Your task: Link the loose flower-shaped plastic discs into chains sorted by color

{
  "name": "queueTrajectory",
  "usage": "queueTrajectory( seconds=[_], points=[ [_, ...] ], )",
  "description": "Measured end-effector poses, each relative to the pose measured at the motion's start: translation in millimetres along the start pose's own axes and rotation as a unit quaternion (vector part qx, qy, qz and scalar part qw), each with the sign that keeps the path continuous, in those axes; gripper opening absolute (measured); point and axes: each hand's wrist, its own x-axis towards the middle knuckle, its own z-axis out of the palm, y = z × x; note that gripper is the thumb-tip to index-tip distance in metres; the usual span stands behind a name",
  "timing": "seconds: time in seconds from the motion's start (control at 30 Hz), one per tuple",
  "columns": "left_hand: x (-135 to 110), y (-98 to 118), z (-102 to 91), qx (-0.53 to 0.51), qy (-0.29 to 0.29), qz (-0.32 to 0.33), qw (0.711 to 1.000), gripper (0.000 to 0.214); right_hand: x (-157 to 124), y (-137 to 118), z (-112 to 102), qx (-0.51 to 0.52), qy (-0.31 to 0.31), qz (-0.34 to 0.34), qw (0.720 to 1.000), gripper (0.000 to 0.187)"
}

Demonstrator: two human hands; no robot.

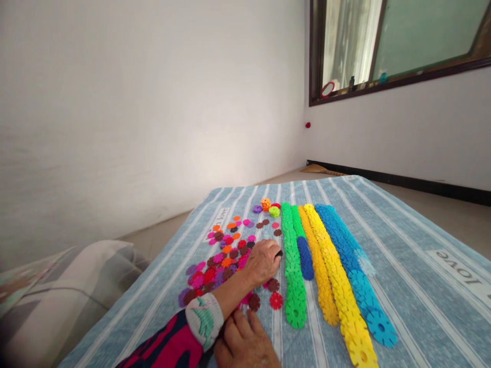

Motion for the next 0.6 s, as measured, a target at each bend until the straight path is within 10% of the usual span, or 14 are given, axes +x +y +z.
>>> queueTrajectory(
  seconds=[0.6],
  points=[
    [-49.8, 2.0, -25.0, -0.067, -0.027, 0.171, 0.983, 0.021, 10.3, -3.4, -4.6, 0.007, -0.01, -0.007, 1.0, 0.042]
  ],
)
